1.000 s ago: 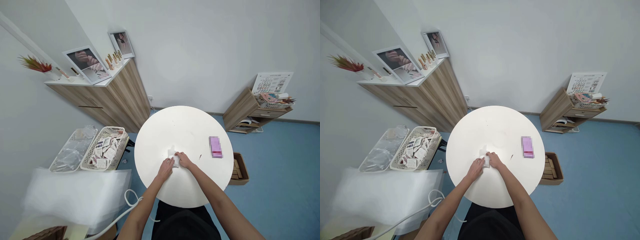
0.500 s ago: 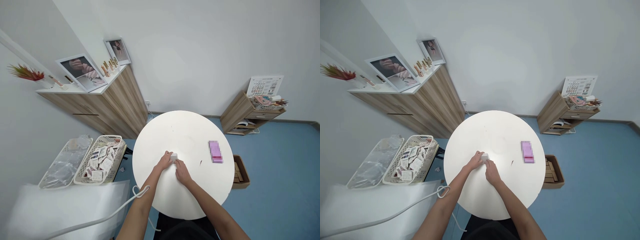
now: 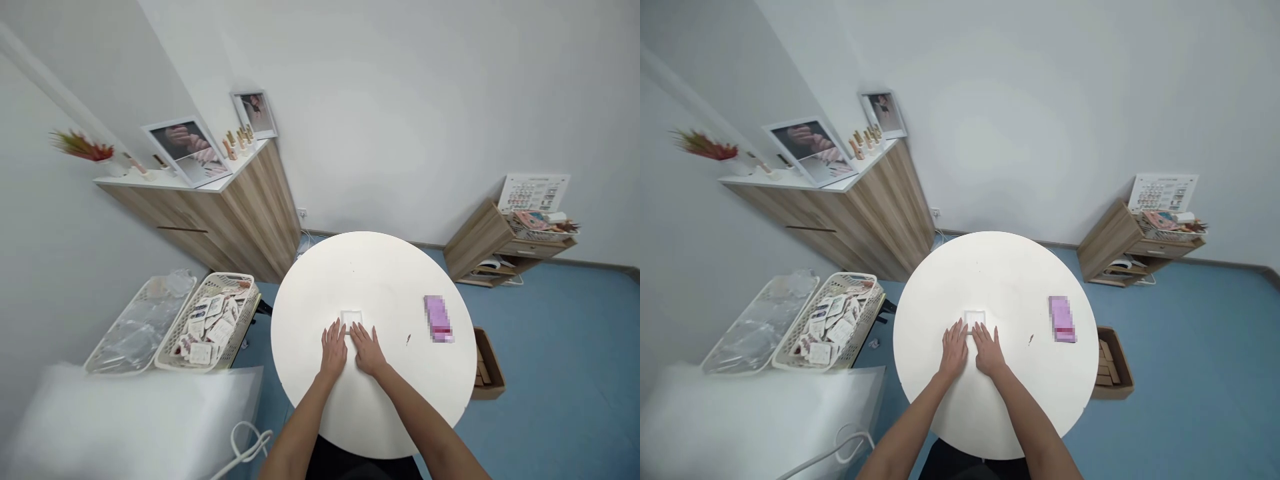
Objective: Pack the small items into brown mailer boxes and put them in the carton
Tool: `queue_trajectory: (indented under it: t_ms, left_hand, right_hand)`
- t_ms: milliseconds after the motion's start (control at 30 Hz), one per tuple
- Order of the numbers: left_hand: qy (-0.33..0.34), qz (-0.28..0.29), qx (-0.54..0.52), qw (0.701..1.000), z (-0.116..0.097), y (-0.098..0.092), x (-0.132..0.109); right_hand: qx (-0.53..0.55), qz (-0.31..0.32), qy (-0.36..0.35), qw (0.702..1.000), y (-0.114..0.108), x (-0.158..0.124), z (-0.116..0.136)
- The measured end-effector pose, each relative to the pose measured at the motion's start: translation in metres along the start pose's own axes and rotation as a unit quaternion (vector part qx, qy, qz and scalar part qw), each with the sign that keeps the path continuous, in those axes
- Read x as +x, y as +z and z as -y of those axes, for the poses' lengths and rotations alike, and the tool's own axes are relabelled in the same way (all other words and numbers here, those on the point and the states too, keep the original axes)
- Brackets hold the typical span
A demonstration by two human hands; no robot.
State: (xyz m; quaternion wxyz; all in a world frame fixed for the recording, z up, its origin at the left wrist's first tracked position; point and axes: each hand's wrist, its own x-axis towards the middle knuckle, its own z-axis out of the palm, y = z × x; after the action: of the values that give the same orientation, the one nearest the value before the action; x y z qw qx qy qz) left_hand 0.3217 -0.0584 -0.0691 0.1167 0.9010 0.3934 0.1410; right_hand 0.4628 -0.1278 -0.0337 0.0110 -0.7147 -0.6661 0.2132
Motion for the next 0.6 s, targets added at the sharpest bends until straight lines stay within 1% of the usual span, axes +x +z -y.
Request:
queue_trajectory:
  t_ms: [100,167,267,367,433,467,533,600]
  left_hand:
    - [-0.047,-0.043,-0.009,0.998,0.007,-0.013,-0.037]
    - [-0.102,-0.083,-0.006,0.991,0.018,-0.029,-0.06]
    - [-0.2,-0.148,0.011,0.968,0.038,-0.064,-0.099]
    - [-0.299,-0.208,0.036,0.93,0.057,-0.105,-0.148]
    - [-0.353,-0.24,0.05,0.903,0.067,-0.13,-0.185]
    - [-0.374,-0.253,0.056,0.89,0.071,-0.142,-0.204]
    - [-0.408,-0.276,0.069,0.867,0.076,-0.162,-0.242]
    - [-0.436,-0.296,0.087,0.846,0.079,-0.18,-0.281]
  right_hand:
    - [-0.016,0.011,-0.004,1.0,-0.002,0.002,-0.005]
    - [-0.036,0.02,-0.02,0.999,-0.004,0.003,-0.011]
    - [-0.079,0.019,-0.041,0.996,-0.014,0.008,-0.019]
    - [-0.145,-0.006,-0.046,0.988,-0.029,0.02,-0.012]
    - [-0.19,-0.04,-0.054,0.979,-0.037,0.03,0.006]
    - [-0.205,-0.06,-0.066,0.975,-0.039,0.035,0.02]
    - [-0.216,-0.088,-0.107,0.966,-0.04,0.042,0.057]
    - [-0.206,-0.093,-0.168,0.96,-0.035,0.045,0.105]
